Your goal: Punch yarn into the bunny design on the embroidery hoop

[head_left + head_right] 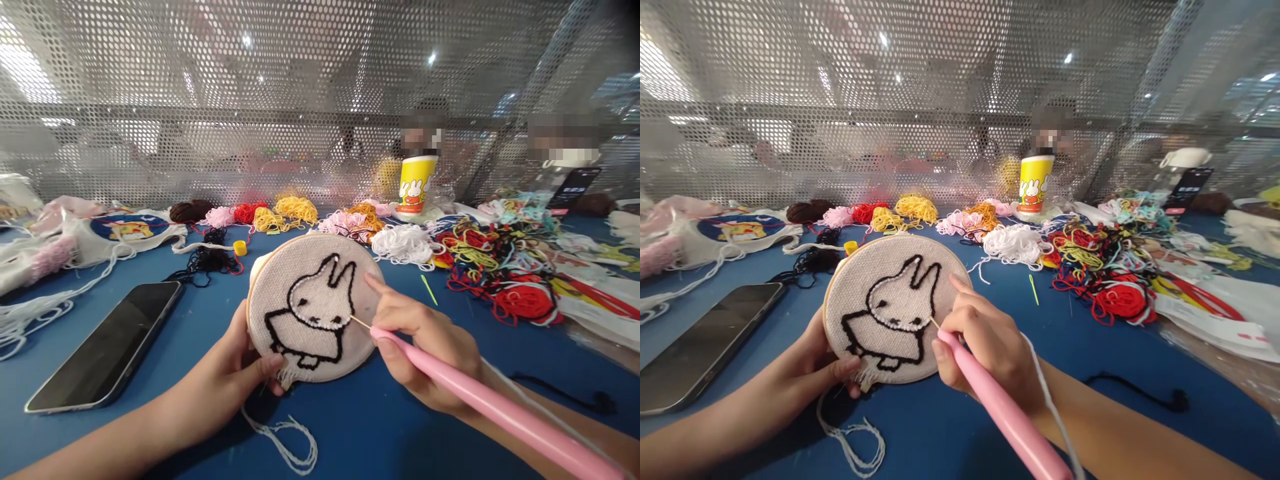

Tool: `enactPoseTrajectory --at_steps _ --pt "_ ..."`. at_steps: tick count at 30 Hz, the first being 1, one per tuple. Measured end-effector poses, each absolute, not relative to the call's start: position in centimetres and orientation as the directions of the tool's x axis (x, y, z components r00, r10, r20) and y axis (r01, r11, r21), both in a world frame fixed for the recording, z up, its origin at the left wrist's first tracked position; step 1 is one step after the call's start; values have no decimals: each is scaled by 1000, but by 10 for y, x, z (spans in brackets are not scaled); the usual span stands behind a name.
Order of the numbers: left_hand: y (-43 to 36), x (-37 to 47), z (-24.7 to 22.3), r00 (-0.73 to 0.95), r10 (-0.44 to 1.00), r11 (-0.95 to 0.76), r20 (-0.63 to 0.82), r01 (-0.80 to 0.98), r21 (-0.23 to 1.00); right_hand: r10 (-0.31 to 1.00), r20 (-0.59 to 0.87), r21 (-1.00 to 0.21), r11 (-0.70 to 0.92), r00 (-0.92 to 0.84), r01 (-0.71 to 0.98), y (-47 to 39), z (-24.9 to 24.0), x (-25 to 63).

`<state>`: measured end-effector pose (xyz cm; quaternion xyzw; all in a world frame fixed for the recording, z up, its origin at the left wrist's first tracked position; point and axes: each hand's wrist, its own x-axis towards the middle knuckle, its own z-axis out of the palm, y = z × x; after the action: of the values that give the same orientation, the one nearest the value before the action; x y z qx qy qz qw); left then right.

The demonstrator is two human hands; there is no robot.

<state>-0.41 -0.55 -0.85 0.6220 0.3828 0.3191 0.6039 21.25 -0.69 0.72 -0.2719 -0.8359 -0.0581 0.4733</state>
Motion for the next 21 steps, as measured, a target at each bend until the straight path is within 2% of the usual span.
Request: enactPoseTrajectory --at_steps 14,21 --pt "-8 -3 -6 485 870 60 -95 87 994 443 821 -275 859 -359 432 -6 1 217" --pt "-8 -1 -3 472 877 58 -90 82 995 439 830 -219 824 -344 523 -6 2 213"
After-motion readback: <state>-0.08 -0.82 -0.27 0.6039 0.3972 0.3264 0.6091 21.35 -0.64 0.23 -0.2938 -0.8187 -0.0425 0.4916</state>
